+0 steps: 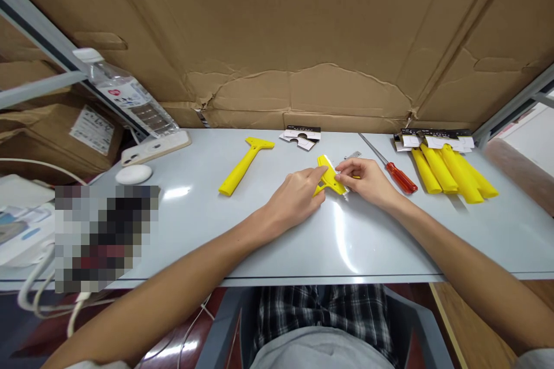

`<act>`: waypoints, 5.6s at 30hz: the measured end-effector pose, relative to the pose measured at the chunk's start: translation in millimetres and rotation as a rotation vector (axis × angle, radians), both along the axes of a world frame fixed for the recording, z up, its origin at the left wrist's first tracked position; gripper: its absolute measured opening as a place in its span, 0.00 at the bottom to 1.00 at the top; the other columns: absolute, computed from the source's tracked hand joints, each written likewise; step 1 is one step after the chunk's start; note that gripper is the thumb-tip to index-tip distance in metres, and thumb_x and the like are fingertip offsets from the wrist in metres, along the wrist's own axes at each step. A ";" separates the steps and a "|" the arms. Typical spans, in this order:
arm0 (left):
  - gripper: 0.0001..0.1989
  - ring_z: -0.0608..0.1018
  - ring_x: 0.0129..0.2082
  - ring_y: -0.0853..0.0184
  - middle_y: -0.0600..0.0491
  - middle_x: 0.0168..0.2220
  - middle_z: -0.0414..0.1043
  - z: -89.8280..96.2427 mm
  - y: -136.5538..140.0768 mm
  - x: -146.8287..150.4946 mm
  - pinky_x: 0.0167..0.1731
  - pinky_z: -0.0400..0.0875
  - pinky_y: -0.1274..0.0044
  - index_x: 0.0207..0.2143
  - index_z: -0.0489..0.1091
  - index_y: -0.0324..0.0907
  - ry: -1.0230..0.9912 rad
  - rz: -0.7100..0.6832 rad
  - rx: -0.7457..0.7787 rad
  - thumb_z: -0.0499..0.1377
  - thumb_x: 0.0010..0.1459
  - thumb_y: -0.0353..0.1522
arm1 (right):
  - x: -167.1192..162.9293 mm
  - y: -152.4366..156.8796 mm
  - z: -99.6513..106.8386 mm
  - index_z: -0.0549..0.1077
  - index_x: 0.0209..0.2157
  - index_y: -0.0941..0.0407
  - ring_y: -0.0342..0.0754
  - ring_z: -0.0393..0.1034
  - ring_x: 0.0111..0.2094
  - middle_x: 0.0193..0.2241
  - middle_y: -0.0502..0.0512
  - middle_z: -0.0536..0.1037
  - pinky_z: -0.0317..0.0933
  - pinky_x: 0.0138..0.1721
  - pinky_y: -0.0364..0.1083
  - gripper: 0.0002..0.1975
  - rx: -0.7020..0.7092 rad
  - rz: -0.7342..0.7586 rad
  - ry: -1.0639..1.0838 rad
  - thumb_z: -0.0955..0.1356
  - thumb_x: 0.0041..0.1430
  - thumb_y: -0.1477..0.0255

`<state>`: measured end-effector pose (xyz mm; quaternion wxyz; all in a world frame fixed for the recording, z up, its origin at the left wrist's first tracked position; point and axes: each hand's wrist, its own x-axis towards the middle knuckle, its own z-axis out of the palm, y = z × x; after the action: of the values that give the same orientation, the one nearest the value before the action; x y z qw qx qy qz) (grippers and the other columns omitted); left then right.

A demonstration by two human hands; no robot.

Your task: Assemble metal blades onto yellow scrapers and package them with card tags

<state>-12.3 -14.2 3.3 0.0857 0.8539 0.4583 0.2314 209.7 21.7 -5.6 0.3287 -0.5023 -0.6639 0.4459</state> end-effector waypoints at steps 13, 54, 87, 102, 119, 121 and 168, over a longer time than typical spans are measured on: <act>0.23 0.83 0.46 0.56 0.42 0.49 0.81 0.9 0.9 -0.8 0.48 0.77 0.67 0.60 0.72 0.37 -0.017 0.003 0.029 0.60 0.62 0.28 | 3.5 -2.4 11.9 0.78 0.48 0.62 0.36 0.64 0.25 0.25 0.51 0.72 0.61 0.29 0.38 0.27 -0.102 0.028 0.105 0.74 0.53 0.56; 0.26 0.82 0.39 0.60 0.47 0.44 0.82 -1.5 1.6 -1.9 0.40 0.75 0.71 0.61 0.71 0.39 -0.051 -0.015 0.108 0.62 0.60 0.27 | -2.9 -4.1 10.1 0.73 0.51 0.60 0.39 0.73 0.27 0.31 0.53 0.79 0.71 0.30 0.39 0.31 -0.167 0.053 0.217 0.79 0.46 0.65; 0.24 0.83 0.40 0.57 0.43 0.45 0.81 -3.8 0.1 -1.3 0.40 0.77 0.69 0.60 0.70 0.36 0.082 0.059 0.145 0.60 0.61 0.27 | -4.3 -5.8 8.1 0.75 0.52 0.60 0.37 0.72 0.29 0.35 0.56 0.80 0.69 0.31 0.38 0.25 -0.059 0.053 0.114 0.74 0.57 0.61; 0.26 0.83 0.41 0.59 0.44 0.46 0.81 -4.5 -1.9 -1.7 0.42 0.77 0.70 0.63 0.68 0.37 0.011 0.004 0.176 0.61 0.62 0.28 | -7.4 -8.5 13.1 0.74 0.51 0.61 0.37 0.72 0.28 0.32 0.54 0.79 0.67 0.30 0.36 0.25 -0.110 0.009 0.176 0.76 0.53 0.65; 0.31 0.81 0.37 0.60 0.43 0.47 0.76 1.7 -8.4 -0.1 0.35 0.75 0.72 0.69 0.60 0.40 0.174 -0.016 0.178 0.56 0.63 0.26 | -9.3 -14.5 16.7 0.77 0.50 0.62 0.40 0.73 0.31 0.34 0.58 0.80 0.69 0.34 0.41 0.30 -0.135 -0.090 0.184 0.80 0.47 0.62; 0.29 0.80 0.36 0.61 0.44 0.45 0.76 2.3 -9.7 1.6 0.33 0.74 0.73 0.68 0.60 0.39 0.179 -0.011 0.188 0.56 0.66 0.29 | -9.1 -14.4 17.0 0.76 0.50 0.62 0.40 0.72 0.30 0.33 0.57 0.80 0.68 0.33 0.41 0.31 -0.142 -0.081 0.191 0.80 0.46 0.62; 0.14 0.62 0.09 0.76 0.57 0.12 0.65 28.4 9.2 -0.5 0.11 0.53 0.82 0.24 0.67 0.40 -0.856 0.050 -1.023 0.69 0.49 0.37 | 0.4 -5.9 16.9 0.80 0.46 0.61 0.39 0.74 0.35 0.38 0.57 0.81 0.73 0.40 0.43 0.19 -0.010 0.074 0.260 0.76 0.54 0.67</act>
<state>-12.8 -5.0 31.7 0.6489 0.5274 0.4556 0.3055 210.1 15.9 11.3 0.3929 -0.4170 -0.6316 0.5223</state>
